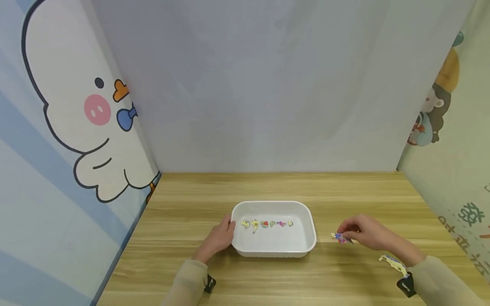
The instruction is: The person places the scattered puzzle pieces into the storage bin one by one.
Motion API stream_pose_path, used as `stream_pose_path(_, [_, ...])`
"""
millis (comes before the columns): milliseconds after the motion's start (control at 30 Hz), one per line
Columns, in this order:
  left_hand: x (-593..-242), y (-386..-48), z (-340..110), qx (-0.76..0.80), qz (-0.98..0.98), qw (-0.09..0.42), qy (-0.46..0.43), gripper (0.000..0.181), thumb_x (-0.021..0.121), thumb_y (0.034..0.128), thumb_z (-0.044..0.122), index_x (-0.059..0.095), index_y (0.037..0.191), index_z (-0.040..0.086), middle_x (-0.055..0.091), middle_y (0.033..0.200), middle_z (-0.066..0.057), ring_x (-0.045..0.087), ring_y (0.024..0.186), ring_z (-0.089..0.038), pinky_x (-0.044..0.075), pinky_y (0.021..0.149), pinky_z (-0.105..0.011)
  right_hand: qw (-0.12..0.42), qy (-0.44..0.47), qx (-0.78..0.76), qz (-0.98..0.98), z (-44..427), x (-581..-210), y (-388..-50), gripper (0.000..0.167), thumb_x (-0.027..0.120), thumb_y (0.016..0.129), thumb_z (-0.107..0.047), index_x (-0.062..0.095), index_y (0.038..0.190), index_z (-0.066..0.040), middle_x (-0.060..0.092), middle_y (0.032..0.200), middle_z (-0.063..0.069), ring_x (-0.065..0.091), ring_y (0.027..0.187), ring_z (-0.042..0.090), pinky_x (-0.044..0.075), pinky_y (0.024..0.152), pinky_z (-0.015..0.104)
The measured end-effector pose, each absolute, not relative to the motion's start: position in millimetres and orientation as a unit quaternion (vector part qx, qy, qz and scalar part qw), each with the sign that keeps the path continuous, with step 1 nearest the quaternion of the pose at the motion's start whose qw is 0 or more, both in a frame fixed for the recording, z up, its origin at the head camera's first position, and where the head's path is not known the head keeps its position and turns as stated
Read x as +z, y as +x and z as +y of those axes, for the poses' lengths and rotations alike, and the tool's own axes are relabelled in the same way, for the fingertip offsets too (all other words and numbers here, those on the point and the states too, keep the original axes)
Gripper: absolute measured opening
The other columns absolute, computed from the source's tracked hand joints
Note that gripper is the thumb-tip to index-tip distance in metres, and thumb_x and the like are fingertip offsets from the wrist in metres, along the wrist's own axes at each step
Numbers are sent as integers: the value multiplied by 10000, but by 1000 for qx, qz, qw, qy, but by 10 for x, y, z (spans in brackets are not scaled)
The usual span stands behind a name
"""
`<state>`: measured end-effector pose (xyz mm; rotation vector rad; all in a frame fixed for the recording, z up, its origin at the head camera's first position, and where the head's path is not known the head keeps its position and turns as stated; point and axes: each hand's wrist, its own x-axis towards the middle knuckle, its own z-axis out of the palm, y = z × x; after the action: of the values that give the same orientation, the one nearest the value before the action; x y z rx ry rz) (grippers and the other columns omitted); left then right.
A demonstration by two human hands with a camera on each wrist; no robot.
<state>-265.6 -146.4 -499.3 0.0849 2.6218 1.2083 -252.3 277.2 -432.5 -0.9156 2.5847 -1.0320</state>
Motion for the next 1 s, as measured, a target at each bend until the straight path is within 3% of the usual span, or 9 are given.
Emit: stream_pose_path(1000, [-4947, -2640, -1454, 420, 899, 117, 35, 173, 321, 1044, 224, 418, 1057, 82, 493, 762, -80, 466, 625, -204, 381, 548, -325, 121, -326, -329, 878, 2158, -4165, -2793, 95, 622, 895, 11, 699, 913, -41, 653, 805, -36, 589, 711, 99, 475, 613, 279])
